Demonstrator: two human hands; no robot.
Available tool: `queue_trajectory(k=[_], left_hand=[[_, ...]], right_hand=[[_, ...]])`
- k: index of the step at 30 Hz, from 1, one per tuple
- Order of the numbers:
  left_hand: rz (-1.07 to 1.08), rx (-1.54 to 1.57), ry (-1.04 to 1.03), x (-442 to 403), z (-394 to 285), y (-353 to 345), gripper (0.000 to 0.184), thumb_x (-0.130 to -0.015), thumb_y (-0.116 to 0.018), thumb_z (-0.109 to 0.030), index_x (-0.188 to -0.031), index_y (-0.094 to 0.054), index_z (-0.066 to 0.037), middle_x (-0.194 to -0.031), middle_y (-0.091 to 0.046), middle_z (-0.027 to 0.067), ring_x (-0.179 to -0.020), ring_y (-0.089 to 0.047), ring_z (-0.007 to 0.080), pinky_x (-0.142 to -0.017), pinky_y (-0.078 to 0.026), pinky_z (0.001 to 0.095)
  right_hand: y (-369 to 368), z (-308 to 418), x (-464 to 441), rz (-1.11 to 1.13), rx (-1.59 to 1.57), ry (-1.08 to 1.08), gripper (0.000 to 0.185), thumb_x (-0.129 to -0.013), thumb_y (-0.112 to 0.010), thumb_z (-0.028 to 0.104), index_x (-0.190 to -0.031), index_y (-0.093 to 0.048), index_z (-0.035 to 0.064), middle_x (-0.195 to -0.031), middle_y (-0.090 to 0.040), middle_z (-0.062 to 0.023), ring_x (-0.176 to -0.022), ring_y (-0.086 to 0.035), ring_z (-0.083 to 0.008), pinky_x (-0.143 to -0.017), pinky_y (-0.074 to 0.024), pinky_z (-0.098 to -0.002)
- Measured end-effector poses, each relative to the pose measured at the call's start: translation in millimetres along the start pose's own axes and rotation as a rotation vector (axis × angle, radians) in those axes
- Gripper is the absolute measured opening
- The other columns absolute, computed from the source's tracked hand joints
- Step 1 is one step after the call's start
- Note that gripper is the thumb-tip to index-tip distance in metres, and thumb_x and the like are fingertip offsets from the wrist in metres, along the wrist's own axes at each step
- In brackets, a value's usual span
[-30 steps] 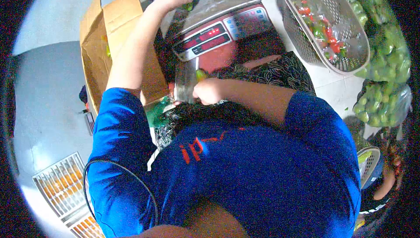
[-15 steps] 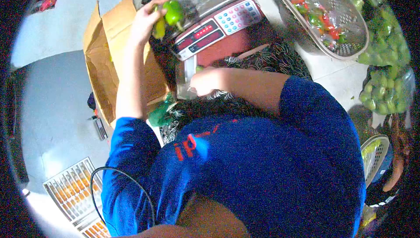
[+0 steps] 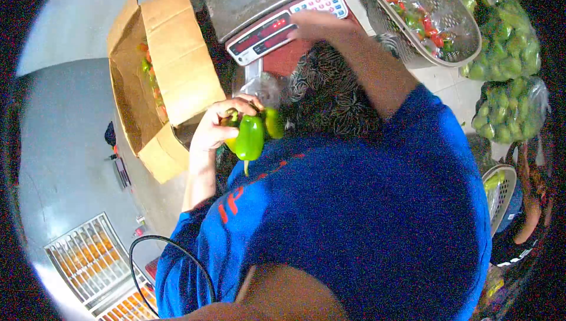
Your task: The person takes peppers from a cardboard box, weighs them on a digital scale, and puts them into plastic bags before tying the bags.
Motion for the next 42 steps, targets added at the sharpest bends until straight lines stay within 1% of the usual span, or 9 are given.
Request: queue_trajectory(k=[6, 16, 17, 21, 23, 26, 30, 35, 42], left_hand=[[0.047, 0.048, -0.001, 9, 8, -15, 0.042, -0.069, -0.070, -0.022, -0.104, -0.061, -0.001, -0.114, -0.055, 0.0134, -0.109, -0.049, 0.0232, -0.096, -0.035, 0.0352], [0.051, 0.009, -0.065, 1, 1, -20, 0.041, -0.072, -0.068, -0.021, -0.106, -0.060, -0.001, -0.116, -0.053, 0.0131, -0.110, -0.048, 0.0230, -0.097, -0.033, 0.0351], [0.040, 0.033, -0.065, 3, 3, -19, 0.041, -0.072, -0.068, -0.021, -0.106, -0.060, -0.001, -0.116, -0.053, 0.0130, -0.110, -0.048, 0.0229, -0.097, -0.034, 0.0351], [-0.010, 0.065, -0.062, 6, 8, -13, 0.040, -0.073, -0.066, -0.021, -0.107, -0.059, -0.002, -0.116, -0.053, 0.0120, -0.109, -0.049, 0.0217, -0.096, -0.035, 0.0344], [-0.035, 0.129, -0.026, 4, 14, -15, 0.040, -0.073, -0.066, -0.020, -0.108, -0.059, -0.001, -0.116, -0.053, 0.0115, -0.108, -0.050, 0.0211, -0.095, -0.036, 0.0337], [-0.050, 0.135, -0.044, 1, 10, -21, 0.040, -0.073, -0.066, -0.019, -0.108, -0.059, -0.001, -0.117, -0.053, 0.0109, -0.107, -0.051, 0.0202, -0.095, -0.037, 0.0327], [-0.116, 0.043, -0.072, 7, 0, -22, 0.046, -0.069, -0.066, -0.028, -0.103, -0.058, 0.002, -0.115, -0.052, 0.0142, -0.106, -0.050, 0.0238, -0.093, -0.038, 0.0333], [-0.185, 0.190, -0.086, 30, 12, 2, 0.040, -0.073, -0.066, -0.020, -0.107, -0.059, -0.001, -0.116, -0.054, 0.0121, -0.110, -0.050, 0.0216, -0.096, -0.036, 0.0334], [-0.473, 0.252, -0.149, 42, 25, 51, 0.037, -0.079, -0.059, -0.014, -0.112, -0.053, 0.002, -0.117, -0.053, 0.0133, -0.109, -0.050, 0.0214, -0.096, -0.038, 0.0334]], right_hand=[[22, -33, 61, 0.166, 0.330, -0.466, 0.058, -0.079, -0.049, 0.025, -0.135, -0.034, 0.0178, -0.129, -0.047, -0.0144, -0.117, -0.048, -0.0278, -0.093, -0.0370, -0.0487], [-6, -43, 38, 0.352, 0.521, -0.572, 0.076, -0.078, -0.048, 0.028, -0.144, -0.010, 0.0316, -0.125, -0.052, -0.0158, -0.114, -0.052, -0.0288, -0.096, -0.0272, -0.0473], [-9, -44, 36, 0.384, 0.568, -0.559, 0.069, -0.084, -0.042, 0.030, -0.144, -0.007, 0.0309, -0.128, -0.050, -0.0132, -0.114, -0.051, -0.0304, -0.094, -0.0277, -0.0578], [-16, -47, 28, 0.406, 0.738, -0.508, 0.072, -0.083, -0.048, 0.040, -0.144, -0.010, 0.0287, -0.122, -0.055, -0.0117, -0.105, -0.056, -0.0297, -0.091, -0.0275, -0.0604], [-46, -84, 3, 0.281, 0.794, -0.552, 0.056, -0.086, -0.042, 0.028, -0.138, -0.027, 0.0173, -0.113, -0.060, -0.0136, -0.100, -0.059, -0.0284, -0.091, -0.0278, -0.0520], [-42, -40, 3, 0.334, 0.965, -0.356, 0.039, -0.089, -0.042, 0.014, -0.127, -0.048, 0.0049, -0.106, -0.063, -0.0099, -0.085, -0.061, -0.0276, -0.077, -0.0299, -0.0611], [-28, -40, 15, 0.283, 0.735, -0.487, 0.053, -0.085, -0.046, 0.020, -0.136, -0.035, 0.0077, -0.107, -0.063, -0.0127, -0.087, -0.061, -0.0311, -0.081, -0.0324, -0.0560], [-26, -50, 21, 0.319, 0.672, -0.585, 0.070, -0.082, -0.048, 0.025, -0.142, -0.018, 0.0062, -0.111, -0.060, -0.0188, -0.096, -0.060, -0.0345, -0.091, -0.0320, -0.0532], [-25, -47, 24, 0.358, 0.668, -0.555, 0.073, -0.079, -0.051, 0.024, -0.141, -0.018, 0.0017, -0.117, -0.057, -0.0169, -0.102, -0.058, -0.0323, -0.090, -0.0319, -0.0534]])
Point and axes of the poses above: each hand's wrist, its own x-axis away from the middle knuckle, its own y-axis out of the back of the hand, z = x × y, the point moved 6 cm from there along -x, towards the middle knuckle
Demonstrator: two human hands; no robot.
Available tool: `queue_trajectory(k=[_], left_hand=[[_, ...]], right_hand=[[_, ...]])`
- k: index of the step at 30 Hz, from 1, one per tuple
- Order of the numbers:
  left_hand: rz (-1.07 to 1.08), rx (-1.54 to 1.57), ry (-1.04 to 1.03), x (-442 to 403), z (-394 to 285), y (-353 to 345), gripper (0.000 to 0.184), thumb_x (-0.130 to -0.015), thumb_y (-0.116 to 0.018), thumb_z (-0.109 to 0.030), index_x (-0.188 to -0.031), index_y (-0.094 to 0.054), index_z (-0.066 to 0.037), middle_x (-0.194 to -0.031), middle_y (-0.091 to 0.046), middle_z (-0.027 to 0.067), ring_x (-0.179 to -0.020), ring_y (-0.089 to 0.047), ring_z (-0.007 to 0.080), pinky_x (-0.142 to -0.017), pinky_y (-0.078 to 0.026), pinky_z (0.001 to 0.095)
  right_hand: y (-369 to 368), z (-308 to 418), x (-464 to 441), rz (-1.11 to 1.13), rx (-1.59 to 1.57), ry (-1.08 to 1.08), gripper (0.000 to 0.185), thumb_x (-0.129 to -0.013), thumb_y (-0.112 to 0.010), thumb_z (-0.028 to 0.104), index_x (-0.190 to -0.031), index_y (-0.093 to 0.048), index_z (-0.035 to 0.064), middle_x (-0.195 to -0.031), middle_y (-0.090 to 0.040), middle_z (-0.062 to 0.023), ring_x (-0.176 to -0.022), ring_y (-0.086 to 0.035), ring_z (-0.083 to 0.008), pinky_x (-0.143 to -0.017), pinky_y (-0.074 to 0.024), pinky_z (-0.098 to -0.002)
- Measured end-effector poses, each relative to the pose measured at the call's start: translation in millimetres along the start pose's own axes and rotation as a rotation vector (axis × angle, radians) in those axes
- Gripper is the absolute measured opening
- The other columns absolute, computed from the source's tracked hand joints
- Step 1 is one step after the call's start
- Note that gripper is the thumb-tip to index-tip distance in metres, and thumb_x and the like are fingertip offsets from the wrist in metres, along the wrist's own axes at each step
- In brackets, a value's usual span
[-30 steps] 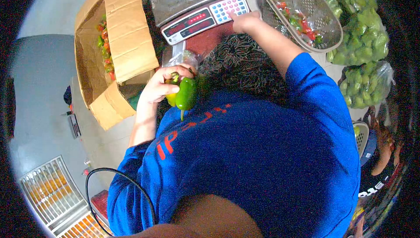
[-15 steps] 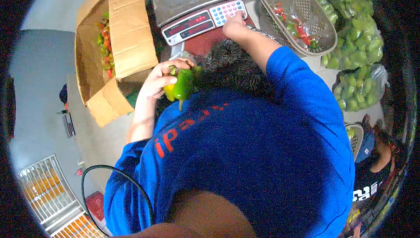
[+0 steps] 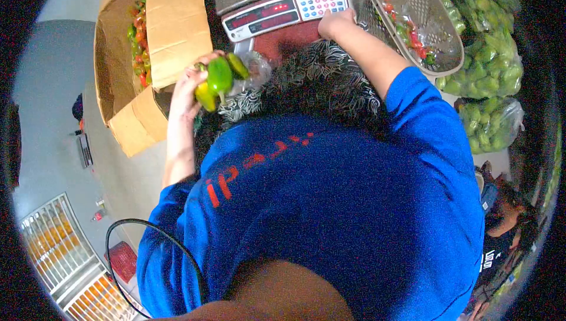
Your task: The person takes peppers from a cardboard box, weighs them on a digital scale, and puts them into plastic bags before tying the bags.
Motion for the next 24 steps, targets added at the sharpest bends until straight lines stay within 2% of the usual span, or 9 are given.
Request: queue_trajectory(k=[4, 6, 8, 9, 12, 13, 17, 20, 24], left_hand=[[-0.194, 0.016, 0.015, -6, -7, 27, 0.041, -0.080, -0.058, -0.013, -0.116, -0.050, 0.004, -0.117, -0.055, 0.0131, -0.106, -0.053, 0.0205, -0.095, -0.040, 0.0322], [-0.226, 0.000, -0.051, -9, -7, 38, 0.041, -0.081, -0.057, -0.012, -0.117, -0.050, 0.005, -0.116, -0.055, 0.0133, -0.106, -0.053, 0.0198, -0.094, -0.041, 0.0310], [-0.214, 0.004, -0.006, -8, -8, 35, 0.041, -0.081, -0.057, -0.012, -0.117, -0.049, 0.005, -0.116, -0.055, 0.0133, -0.106, -0.053, 0.0196, -0.094, -0.041, 0.0306], [-0.204, 0.005, 0.011, -9, -9, 32, 0.041, -0.081, -0.057, -0.011, -0.118, -0.049, 0.005, -0.117, -0.055, 0.0133, -0.106, -0.053, 0.0195, -0.094, -0.041, 0.0304], [-0.191, 0.003, 0.009, -10, -7, 26, 0.042, -0.081, -0.057, -0.011, -0.118, -0.049, 0.005, -0.117, -0.055, 0.0134, -0.106, -0.053, 0.0196, -0.093, -0.041, 0.0307], [-0.181, -0.007, -0.024, -11, -7, 25, 0.042, -0.081, -0.057, -0.012, -0.118, -0.049, 0.006, -0.116, -0.055, 0.0136, -0.106, -0.053, 0.0196, -0.093, -0.041, 0.0307], [-0.210, -0.017, -0.029, -8, -4, 28, 0.043, -0.081, -0.057, -0.012, -0.119, -0.049, 0.005, -0.115, -0.056, 0.0142, -0.105, -0.054, 0.0198, -0.092, -0.042, 0.0307], [-0.207, -0.045, -0.009, -4, -7, 27, 0.042, -0.081, -0.057, -0.013, -0.118, -0.050, 0.005, -0.116, -0.056, 0.0145, -0.105, -0.054, 0.0198, -0.092, -0.042, 0.0307], [-0.210, -0.054, -0.010, -4, -11, 23, 0.041, -0.081, -0.056, -0.012, -0.118, -0.051, 0.005, -0.116, -0.056, 0.0143, -0.106, -0.054, 0.0195, -0.092, -0.042, 0.0306]], right_hand=[[2, 3, 5, 0.043, 0.016, 0.019, 0.072, -0.079, -0.051, 0.025, -0.140, -0.022, 0.0016, -0.119, -0.056, -0.0169, -0.106, -0.056, -0.0312, -0.092, -0.0303, -0.0533], [0, 2, 3, 0.049, -0.011, -0.014, 0.060, -0.087, -0.038, 0.029, -0.139, -0.025, 0.0020, -0.125, -0.051, -0.0162, -0.114, -0.051, -0.0296, -0.098, -0.0292, -0.0479], [-1, 2, -1, 0.028, -0.022, -0.046, 0.056, -0.090, -0.030, 0.030, -0.138, -0.025, 0.0023, -0.129, -0.048, -0.0155, -0.118, -0.047, -0.0288, -0.101, -0.0280, -0.0438], [2, 2, 4, 0.069, -0.003, -0.059, 0.053, -0.093, -0.021, 0.029, -0.138, -0.027, 0.0022, -0.132, -0.044, -0.0143, -0.122, -0.043, -0.0272, -0.104, -0.0256, -0.0389], [1, 2, 1, 0.055, -0.056, -0.029, 0.054, -0.091, -0.024, 0.029, -0.138, -0.026, 0.0024, -0.133, -0.044, -0.0153, -0.122, -0.043, -0.0292, -0.104, -0.0250, -0.0406], [1, 3, 4, 0.059, 0.007, -0.013, 0.058, -0.089, -0.029, 0.030, -0.139, -0.024, 0.0020, -0.131, -0.046, -0.0169, -0.120, -0.045, -0.0312, -0.103, -0.0262, -0.0426], [5, -1, 6, -0.086, -0.098, -0.027, 0.065, -0.085, -0.037, 0.027, -0.140, -0.016, 0.0002, -0.125, -0.052, -0.0173, -0.116, -0.048, -0.0317, -0.100, -0.0280, -0.0450], [1, 0, 0, -0.063, -0.069, -0.026, 0.074, -0.079, -0.041, 0.023, -0.141, -0.008, -0.0013, -0.114, -0.059, -0.0177, -0.104, -0.057, -0.0322, -0.093, -0.0330, -0.0483], [3, -1, 0, -0.067, -0.100, -0.023, 0.075, -0.079, -0.041, 0.023, -0.141, -0.008, -0.0016, -0.113, -0.059, -0.0172, -0.104, -0.057, -0.0321, -0.093, -0.0328, -0.0479]])
Point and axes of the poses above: each hand's wrist, its own x-axis away from the middle knuckle, its own y-axis out of the back of the hand, z = x × y, the point moved 6 cm from there along -x, towards the middle knuckle
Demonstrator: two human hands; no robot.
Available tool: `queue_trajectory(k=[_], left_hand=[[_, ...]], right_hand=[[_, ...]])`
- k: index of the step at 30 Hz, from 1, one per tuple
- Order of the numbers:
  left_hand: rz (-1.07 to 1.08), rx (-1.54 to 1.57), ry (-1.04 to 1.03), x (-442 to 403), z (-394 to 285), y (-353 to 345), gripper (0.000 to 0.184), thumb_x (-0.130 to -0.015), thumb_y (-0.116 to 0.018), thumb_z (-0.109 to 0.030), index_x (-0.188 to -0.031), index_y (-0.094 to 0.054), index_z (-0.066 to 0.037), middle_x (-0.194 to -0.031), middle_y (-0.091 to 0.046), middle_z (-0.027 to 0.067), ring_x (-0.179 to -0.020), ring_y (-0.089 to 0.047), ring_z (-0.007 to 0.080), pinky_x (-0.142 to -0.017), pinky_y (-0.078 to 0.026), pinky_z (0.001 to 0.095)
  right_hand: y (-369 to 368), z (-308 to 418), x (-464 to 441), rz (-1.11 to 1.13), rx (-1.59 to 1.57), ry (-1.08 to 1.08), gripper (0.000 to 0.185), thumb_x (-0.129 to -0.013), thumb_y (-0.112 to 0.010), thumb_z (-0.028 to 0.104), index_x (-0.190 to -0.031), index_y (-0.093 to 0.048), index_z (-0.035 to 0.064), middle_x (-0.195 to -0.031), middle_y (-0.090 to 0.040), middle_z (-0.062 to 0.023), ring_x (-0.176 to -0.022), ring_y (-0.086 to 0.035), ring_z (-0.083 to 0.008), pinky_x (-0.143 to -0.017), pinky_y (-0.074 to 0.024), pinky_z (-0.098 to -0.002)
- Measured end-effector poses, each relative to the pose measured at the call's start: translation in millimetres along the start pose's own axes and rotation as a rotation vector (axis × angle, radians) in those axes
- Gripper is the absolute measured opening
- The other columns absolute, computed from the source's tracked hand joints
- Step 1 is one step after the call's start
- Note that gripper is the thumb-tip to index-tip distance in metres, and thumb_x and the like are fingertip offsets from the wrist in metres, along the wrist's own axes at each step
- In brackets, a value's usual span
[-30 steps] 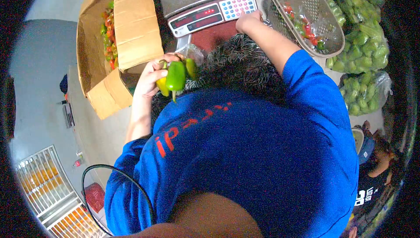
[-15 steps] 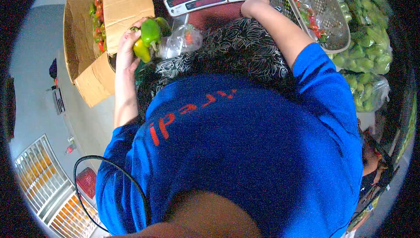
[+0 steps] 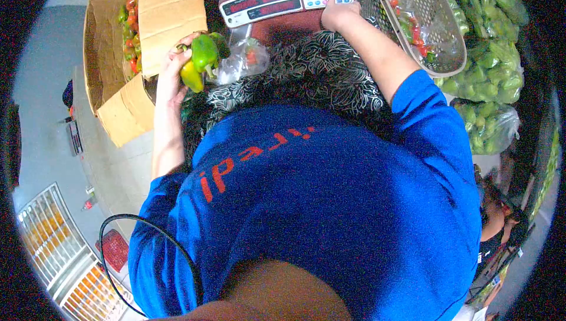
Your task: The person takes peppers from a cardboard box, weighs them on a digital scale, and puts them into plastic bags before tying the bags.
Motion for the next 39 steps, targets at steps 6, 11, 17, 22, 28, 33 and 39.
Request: queue_trajectory(k=[6, 11, 17, 22, 28, 33, 39], left_hand=[[0.013, 0.069, -0.004, -5, 8, -2, 0.040, -0.081, -0.056, -0.010, -0.117, -0.050, 0.005, -0.117, -0.055, 0.0141, -0.105, -0.054, 0.0203, -0.093, -0.041, 0.0313], [0.015, 0.096, -0.010, -5, 9, -4, 0.040, -0.080, -0.057, -0.010, -0.117, -0.049, 0.005, -0.117, -0.055, 0.0144, -0.104, -0.054, 0.0208, -0.092, -0.042, 0.0321], [0.029, 0.076, 0.027, -4, 10, -3, 0.041, -0.081, -0.057, -0.012, -0.118, -0.049, 0.005, -0.115, -0.055, 0.0148, -0.102, -0.055, 0.0207, -0.091, -0.044, 0.0316], [0.022, 0.061, 0.033, -4, 12, -1, 0.041, -0.081, -0.056, -0.012, -0.118, -0.049, 0.005, -0.116, -0.055, 0.0148, -0.103, -0.055, 0.0207, -0.091, -0.043, 0.0317], [0.039, 0.068, 0.037, -3, 15, 1, 0.039, -0.081, -0.056, -0.011, -0.116, -0.050, 0.005, -0.119, -0.054, 0.0146, -0.105, -0.054, 0.0205, -0.092, -0.042, 0.0316], [0.050, 0.072, 0.030, -5, 19, 1, 0.039, -0.081, -0.057, -0.011, -0.116, -0.051, 0.005, -0.118, -0.054, 0.0142, -0.105, -0.054, 0.0199, -0.092, -0.042, 0.0311], [0.092, 0.061, 0.072, -4, 22, -10, 0.039, -0.081, -0.057, -0.012, -0.116, -0.050, 0.005, -0.115, -0.056, 0.0136, -0.101, -0.055, 0.0192, -0.089, -0.044, 0.0300]], right_hand=[[0, 1, 2, -0.006, -0.009, 0.011, 0.074, -0.080, -0.044, 0.027, -0.141, -0.011, -0.0011, -0.114, -0.059, -0.0168, -0.105, -0.057, -0.0306, -0.094, -0.0321, -0.0468], [26, 5, 18, -0.051, -0.088, 0.042, 0.075, -0.079, -0.051, 0.037, -0.135, -0.024, -0.0043, -0.112, -0.059, -0.0189, -0.103, -0.058, -0.0313, -0.090, -0.0382, -0.0463], [6, -30, -3, 0.017, -0.307, -0.215, 0.089, -0.076, -0.054, 0.046, -0.140, -0.014, -0.0003, -0.128, -0.049, -0.0163, -0.116, -0.050, -0.0277, -0.099, -0.0327, -0.0446], [-13, -46, -24, 0.008, -0.302, -0.211, 0.080, -0.078, -0.050, 0.049, -0.138, -0.025, 0.0041, -0.125, -0.052, -0.0157, -0.114, -0.052, -0.0289, -0.099, -0.0346, -0.0424], [-12, 9, 2, 0.292, 0.378, 0.554, 0.046, -0.077, -0.054, 0.028, -0.117, -0.054, 0.0060, -0.099, -0.059, -0.0295, -0.095, -0.060, -0.0352, -0.084, -0.0469, -0.0394], [-6, 9, 7, 0.217, 0.356, 0.491, 0.037, -0.079, -0.051, 0.025, -0.113, -0.058, 0.0114, -0.100, -0.061, -0.0218, -0.094, -0.060, -0.0351, -0.088, -0.0417, -0.0430], [-13, 7, 1, 0.346, 0.353, 0.488, 0.037, -0.085, -0.044, 0.027, -0.115, -0.058, 0.0114, -0.116, -0.057, -0.0153, -0.111, -0.052, -0.0346, -0.100, -0.0234, -0.0613]])
Point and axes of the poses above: each hand's wrist, its own x-axis away from the middle knuckle, its own y-axis out of the back of the hand, z = x × y, the point moved 6 cm from there along -x, towards the middle knuckle
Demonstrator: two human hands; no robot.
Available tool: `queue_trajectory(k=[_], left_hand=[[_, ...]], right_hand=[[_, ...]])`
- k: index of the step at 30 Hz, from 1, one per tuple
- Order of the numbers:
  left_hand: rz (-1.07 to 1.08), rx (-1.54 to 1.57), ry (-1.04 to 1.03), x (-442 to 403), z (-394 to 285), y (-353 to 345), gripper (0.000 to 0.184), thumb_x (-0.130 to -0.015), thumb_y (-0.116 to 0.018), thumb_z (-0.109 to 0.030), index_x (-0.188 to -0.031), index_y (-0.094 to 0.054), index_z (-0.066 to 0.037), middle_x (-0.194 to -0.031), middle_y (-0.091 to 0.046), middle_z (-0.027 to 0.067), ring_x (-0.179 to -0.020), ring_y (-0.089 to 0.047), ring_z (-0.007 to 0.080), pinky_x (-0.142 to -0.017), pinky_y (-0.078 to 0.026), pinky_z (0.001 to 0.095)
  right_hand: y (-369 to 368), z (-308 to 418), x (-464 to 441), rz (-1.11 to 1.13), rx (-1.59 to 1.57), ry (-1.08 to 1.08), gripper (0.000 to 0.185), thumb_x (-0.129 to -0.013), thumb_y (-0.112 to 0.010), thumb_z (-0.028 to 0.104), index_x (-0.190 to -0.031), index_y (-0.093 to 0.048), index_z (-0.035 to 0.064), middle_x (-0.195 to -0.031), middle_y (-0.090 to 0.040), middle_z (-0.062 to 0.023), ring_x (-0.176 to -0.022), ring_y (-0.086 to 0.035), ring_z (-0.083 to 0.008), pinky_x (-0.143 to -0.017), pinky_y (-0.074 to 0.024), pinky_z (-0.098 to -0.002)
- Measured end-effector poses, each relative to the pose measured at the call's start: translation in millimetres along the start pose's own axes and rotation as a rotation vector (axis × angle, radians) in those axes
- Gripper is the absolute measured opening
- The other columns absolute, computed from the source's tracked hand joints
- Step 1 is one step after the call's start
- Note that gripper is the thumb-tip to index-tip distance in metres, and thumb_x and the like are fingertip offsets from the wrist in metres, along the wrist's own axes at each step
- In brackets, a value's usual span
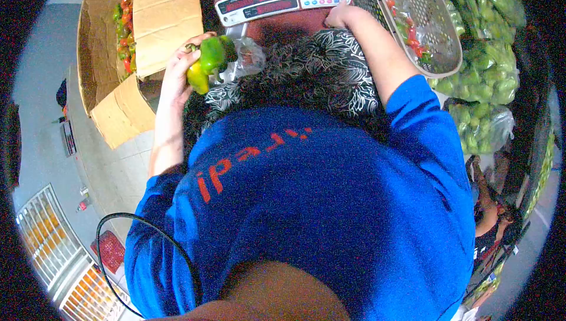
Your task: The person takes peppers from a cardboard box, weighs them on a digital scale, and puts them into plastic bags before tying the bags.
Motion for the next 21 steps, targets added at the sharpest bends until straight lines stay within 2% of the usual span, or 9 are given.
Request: queue_trajectory(k=[2, 5, 6, 7, 9, 11, 13, 16, 21], left_hand=[[0.007, 0.036, -0.002, 0, 2, -6, 0.040, -0.081, -0.057, -0.012, -0.117, -0.050, 0.005, -0.112, -0.057, 0.0134, -0.098, -0.057, 0.0188, -0.087, -0.045, 0.0294], [0.024, 0.088, -0.026, -2, 9, -9, 0.039, -0.082, -0.056, -0.011, -0.117, -0.050, 0.004, -0.108, -0.059, 0.0129, -0.093, -0.059, 0.0177, -0.084, -0.047, 0.0285], [0.045, 0.088, -0.017, 0, 10, -10, 0.039, -0.082, -0.056, -0.011, -0.117, -0.050, 0.004, -0.107, -0.059, 0.0126, -0.092, -0.059, 0.0172, -0.083, -0.047, 0.0282], [0.063, 0.089, -0.007, 1, 10, -11, 0.038, -0.082, -0.056, -0.011, -0.117, -0.051, 0.004, -0.106, -0.060, 0.0124, -0.091, -0.060, 0.0167, -0.081, -0.048, 0.0278], [0.040, 0.073, 0.020, 4, 13, -9, 0.037, -0.082, -0.056, -0.011, -0.116, -0.051, 0.002, -0.103, -0.060, 0.0098, -0.082, -0.060, 0.0136, -0.071, -0.050, 0.0255], [0.023, 0.018, 0.039, 4, 22, -3, 0.037, -0.082, -0.057, -0.011, -0.116, -0.052, 0.001, -0.099, -0.061, 0.0080, -0.076, -0.060, 0.0120, -0.065, -0.050, 0.0243], [-0.007, -0.121, 0.027, 0, 28, 0, 0.034, -0.082, -0.057, -0.011, -0.114, -0.054, -0.002, -0.093, -0.061, 0.0053, -0.070, -0.058, 0.0099, -0.060, -0.049, 0.0229], [-0.029, -0.245, 0.014, -9, 39, 6, 0.032, -0.081, -0.057, -0.010, -0.112, -0.056, -0.002, -0.092, -0.061, 0.0042, -0.072, -0.057, 0.0092, -0.064, -0.047, 0.0225], [-0.045, -0.093, 0.037, -16, 62, 3, 0.033, -0.081, -0.058, -0.009, -0.113, -0.055, -0.001, -0.096, -0.062, 0.0065, -0.077, -0.059, 0.0112, -0.068, -0.049, 0.0237]], right_hand=[[0, -4, 3, -0.009, -0.209, -0.001, 0.037, -0.085, -0.044, 0.029, -0.114, -0.059, 0.0109, -0.116, -0.057, -0.0151, -0.112, -0.051, -0.0351, -0.100, -0.0230, -0.0610], [3, -3, 4, -0.120, -0.065, 0.003, 0.038, -0.084, -0.047, 0.034, -0.109, -0.062, 0.0097, -0.116, -0.057, -0.0159, -0.109, -0.053, -0.0342, -0.100, -0.0317, -0.0498], [16, -9, 35, -0.259, -0.517, -0.314, 0.043, -0.082, -0.050, 0.042, -0.106, -0.063, 0.0088, -0.112, -0.059, -0.0165, -0.105, -0.056, -0.0326, -0.094, -0.0402, -0.0409], [6, -21, 14, -0.332, -0.525, -0.364, 0.048, -0.081, -0.051, 0.047, -0.105, -0.062, 0.0075, -0.108, -0.061, -0.0163, -0.101, -0.058, -0.0313, -0.087, -0.0458, -0.0391], [28, 14, 33, -0.575, -0.527, -0.255, 0.045, -0.081, -0.053, 0.045, -0.103, -0.062, 0.0070, -0.104, -0.062, -0.0160, -0.099, -0.059, -0.0311, -0.084, -0.0469, -0.0399], [42, 62, 53, -0.840, -0.691, 0.083, 0.032, -0.079, -0.059, 0.033, -0.095, -0.063, 0.0055, -0.090, -0.062, -0.0184, -0.089, -0.059, -0.0328, -0.082, -0.0454, -0.0400], [51, 109, 63, -0.916, -0.724, 0.261, 0.027, -0.079, -0.059, 0.028, -0.095, -0.062, 0.0077, -0.095, -0.058, -0.0184, -0.089, -0.057, -0.0344, -0.084, -0.0450, -0.0402], [38, 172, 57, -0.850, -0.626, 0.481, 0.026, -0.078, -0.058, 0.027, -0.094, -0.064, 0.0077, -0.106, -0.054, -0.0207, -0.091, -0.056, -0.0374, -0.085, -0.0451, -0.0401], [28, 167, 14, -0.689, -0.758, 0.257, 0.024, -0.077, -0.055, 0.021, -0.093, -0.067, 0.0062, -0.106, -0.055, -0.0201, -0.093, -0.057, -0.0360, -0.084, -0.0455, -0.0403]])
Point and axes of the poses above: each hand's wrist, its own x-axis away from the middle knuckle, its own y-axis out of the back of the hand, z = x × y, the point moved 6 cm from there along -x, towards the middle knuckle
